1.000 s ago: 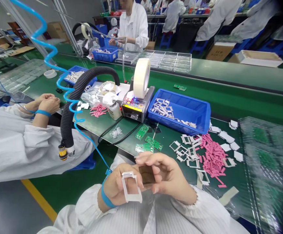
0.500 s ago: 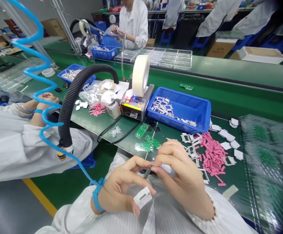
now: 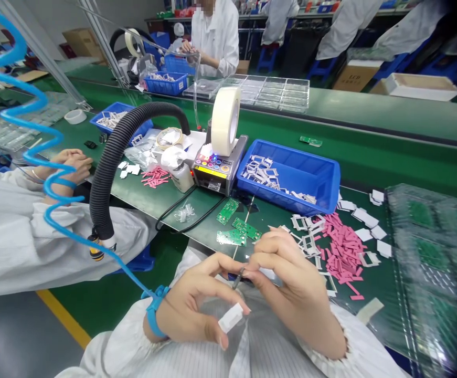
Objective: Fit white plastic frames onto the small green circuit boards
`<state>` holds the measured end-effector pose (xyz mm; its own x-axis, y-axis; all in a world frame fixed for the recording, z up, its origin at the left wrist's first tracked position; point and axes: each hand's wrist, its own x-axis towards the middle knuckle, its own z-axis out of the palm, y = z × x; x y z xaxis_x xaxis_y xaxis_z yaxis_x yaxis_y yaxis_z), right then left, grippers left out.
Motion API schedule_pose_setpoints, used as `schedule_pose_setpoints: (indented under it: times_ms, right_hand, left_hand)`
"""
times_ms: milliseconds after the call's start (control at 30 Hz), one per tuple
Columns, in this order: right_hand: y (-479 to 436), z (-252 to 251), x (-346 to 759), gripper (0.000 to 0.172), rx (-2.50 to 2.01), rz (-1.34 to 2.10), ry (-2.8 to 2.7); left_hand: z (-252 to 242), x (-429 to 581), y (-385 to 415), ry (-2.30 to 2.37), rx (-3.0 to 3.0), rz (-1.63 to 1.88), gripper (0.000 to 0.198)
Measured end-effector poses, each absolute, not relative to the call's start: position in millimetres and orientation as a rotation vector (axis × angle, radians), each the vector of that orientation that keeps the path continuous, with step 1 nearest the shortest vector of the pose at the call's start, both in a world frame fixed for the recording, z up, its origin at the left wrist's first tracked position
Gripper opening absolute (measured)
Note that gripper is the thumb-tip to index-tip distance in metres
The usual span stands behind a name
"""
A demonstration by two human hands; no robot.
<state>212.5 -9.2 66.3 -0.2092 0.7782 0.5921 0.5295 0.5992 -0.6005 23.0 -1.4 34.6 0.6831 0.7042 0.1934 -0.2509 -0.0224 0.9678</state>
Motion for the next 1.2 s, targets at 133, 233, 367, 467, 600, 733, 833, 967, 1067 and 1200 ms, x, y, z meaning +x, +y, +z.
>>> schedule_pose_setpoints:
  times_ms: [133, 233, 367, 467, 600, 733, 833, 967, 1067, 1200]
  right_hand:
    - [-9.1, 63.2, 213.4, 0.011, -1.067, 0.342, -1.893]
    - [-9.7, 62.6, 213.5, 0.011, -1.101, 0.353, -1.875]
    - [-10.4, 62.7, 214.1, 0.011, -1.124, 0.349, -1.851]
    - [-10.2, 62.5, 215.7, 0.011, -1.126, 0.345, -1.846]
    - [-9.6, 62.6, 217.9, 0.01, -1.123, 0.331, -1.85]
    - [-9.4, 62.9, 218.0, 0.011, -1.125, 0.317, -1.842]
    - [-10.0, 62.8, 216.8, 0.011, -1.131, 0.307, -1.831]
    - [-11.2, 62.6, 215.5, 0.011, -1.139, 0.294, -1.841]
    - [-12.1, 61.9, 215.2, 0.012, -1.159, 0.281, -1.847]
    - [-11.9, 57.3, 214.9, 0.013, -1.191, 0.25, -1.89]
  left_hand:
    - [36.0, 23.8, 0.1, 0.427, 1.393, 0.781, 0.041]
    - [36.7, 24.2, 1.8, 0.443, 1.399, 0.75, 0.039]
    - [34.5, 25.9, 5.1, 0.423, 1.391, 0.71, 0.038]
    - [31.8, 29.5, 5.7, 0.398, 1.332, 0.73, 0.037]
    - [30.8, 35.9, 3.3, 0.367, 1.222, 0.779, 0.036]
    - [31.4, 39.1, 1.1, 0.36, 1.193, 0.806, 0.036]
    - [30.1, 38.0, 0.3, 0.382, 1.215, 0.812, 0.036]
    - [28.5, 36.0, 0.9, 0.388, 1.244, 0.796, 0.037]
    - [29.1, 36.0, 2.3, 0.384, 1.244, 0.795, 0.037]
    - [29.3, 36.0, 3.5, 0.383, 1.261, 0.796, 0.035]
